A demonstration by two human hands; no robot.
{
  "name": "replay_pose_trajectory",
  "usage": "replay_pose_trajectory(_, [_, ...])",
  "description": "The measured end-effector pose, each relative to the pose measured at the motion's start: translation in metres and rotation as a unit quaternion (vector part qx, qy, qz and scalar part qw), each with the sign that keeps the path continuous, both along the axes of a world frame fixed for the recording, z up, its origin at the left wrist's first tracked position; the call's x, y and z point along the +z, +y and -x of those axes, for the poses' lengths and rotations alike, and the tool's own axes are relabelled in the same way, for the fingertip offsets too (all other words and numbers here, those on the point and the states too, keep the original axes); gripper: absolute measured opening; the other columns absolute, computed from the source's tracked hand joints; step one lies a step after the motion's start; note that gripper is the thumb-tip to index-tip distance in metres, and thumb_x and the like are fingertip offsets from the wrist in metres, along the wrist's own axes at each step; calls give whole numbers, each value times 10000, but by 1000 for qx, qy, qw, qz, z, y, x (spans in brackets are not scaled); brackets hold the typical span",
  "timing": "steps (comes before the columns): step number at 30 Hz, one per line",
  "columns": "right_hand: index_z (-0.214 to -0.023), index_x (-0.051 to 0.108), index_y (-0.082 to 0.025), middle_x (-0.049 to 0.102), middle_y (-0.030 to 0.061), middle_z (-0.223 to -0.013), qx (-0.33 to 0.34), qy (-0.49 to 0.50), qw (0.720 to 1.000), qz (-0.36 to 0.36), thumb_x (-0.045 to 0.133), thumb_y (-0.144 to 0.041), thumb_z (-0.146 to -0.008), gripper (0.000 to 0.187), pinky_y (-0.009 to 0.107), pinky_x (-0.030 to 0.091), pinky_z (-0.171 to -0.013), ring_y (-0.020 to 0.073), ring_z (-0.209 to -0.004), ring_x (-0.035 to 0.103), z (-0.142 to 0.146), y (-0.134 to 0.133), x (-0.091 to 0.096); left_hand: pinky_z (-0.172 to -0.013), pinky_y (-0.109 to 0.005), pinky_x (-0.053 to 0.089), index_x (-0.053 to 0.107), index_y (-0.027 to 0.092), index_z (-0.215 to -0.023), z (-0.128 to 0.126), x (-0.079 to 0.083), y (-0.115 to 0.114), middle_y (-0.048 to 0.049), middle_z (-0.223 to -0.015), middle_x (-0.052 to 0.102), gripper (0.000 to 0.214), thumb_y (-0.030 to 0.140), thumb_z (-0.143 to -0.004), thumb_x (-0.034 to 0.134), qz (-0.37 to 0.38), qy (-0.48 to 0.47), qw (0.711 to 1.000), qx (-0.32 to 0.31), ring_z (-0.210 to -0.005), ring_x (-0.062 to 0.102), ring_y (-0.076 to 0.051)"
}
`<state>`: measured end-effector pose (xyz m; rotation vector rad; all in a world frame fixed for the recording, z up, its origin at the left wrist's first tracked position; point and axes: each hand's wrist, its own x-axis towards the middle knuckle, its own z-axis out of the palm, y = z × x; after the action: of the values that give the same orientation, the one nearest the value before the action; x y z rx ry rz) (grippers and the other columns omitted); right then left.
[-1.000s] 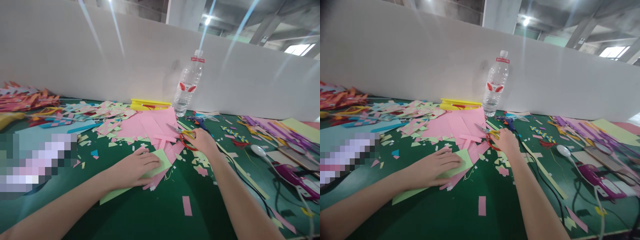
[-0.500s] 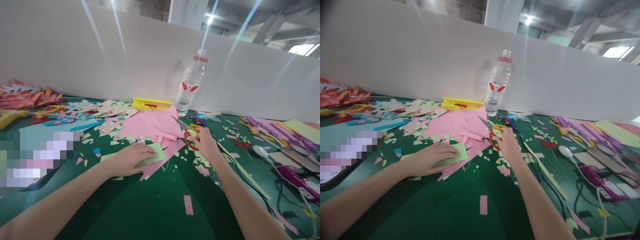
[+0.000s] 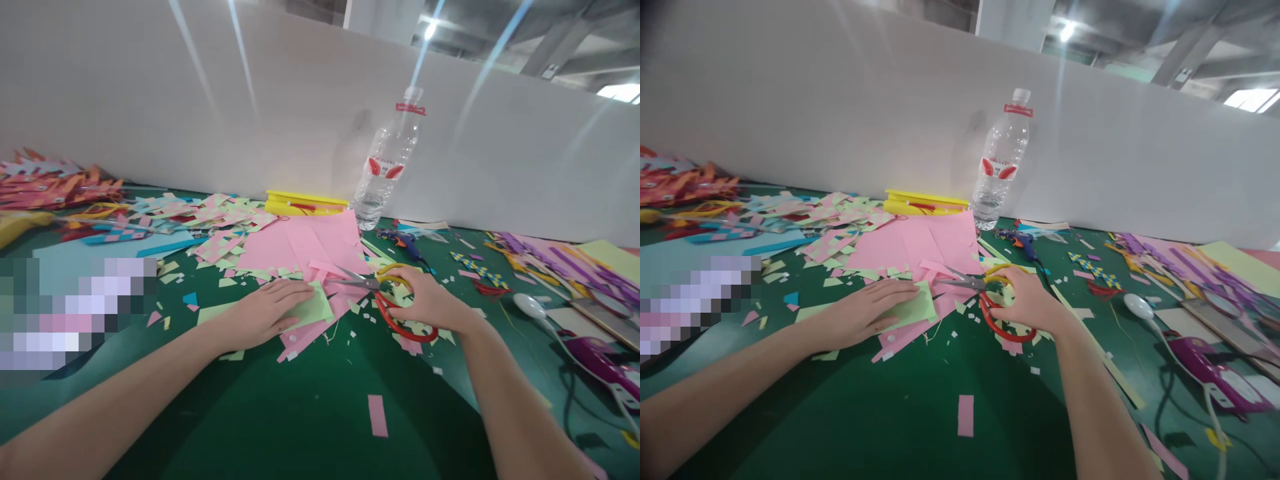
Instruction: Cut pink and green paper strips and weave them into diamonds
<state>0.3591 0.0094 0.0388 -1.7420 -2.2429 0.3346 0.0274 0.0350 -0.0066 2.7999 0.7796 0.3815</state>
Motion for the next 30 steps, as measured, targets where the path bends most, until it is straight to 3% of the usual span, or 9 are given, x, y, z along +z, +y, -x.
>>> replay_pose_trajectory(8, [-1152,582,-281,583,49,-1240,27,1,985,173,647,-286,-614,541,349,481,-858,277,-1090,571,-12,-9,8,-1083,-388,271,342,255,-1372,-3,5,-1,-39,-1427,420,414,280,-959,365,22,-3,1000,-15,-1316,354,-195])
replay_pose_trajectory(17, [-1133,612,-286,590,44,-1245,12,-6,986,164,649,-275,-590,545,342,510,-799,289,-1045,602,-13,-14,18,-1085,-390,273,366,268,-1362,-4,6,-1,-37,-1411,444,411,287,-952,378,26,-15,999,-20,-1298,388,-199])
replay_pose_trajectory(30, [-1101,612,-238,576,57,-1241,77,74,980,166,642,-221,-590,511,323,476,-931,241,-1105,571,7,-10,8,-1124,-337,156,331,283,-1387,-4,6,-1,21,-1465,359,404,285,-983,303,41,28,998,-27,-1360,274,-139])
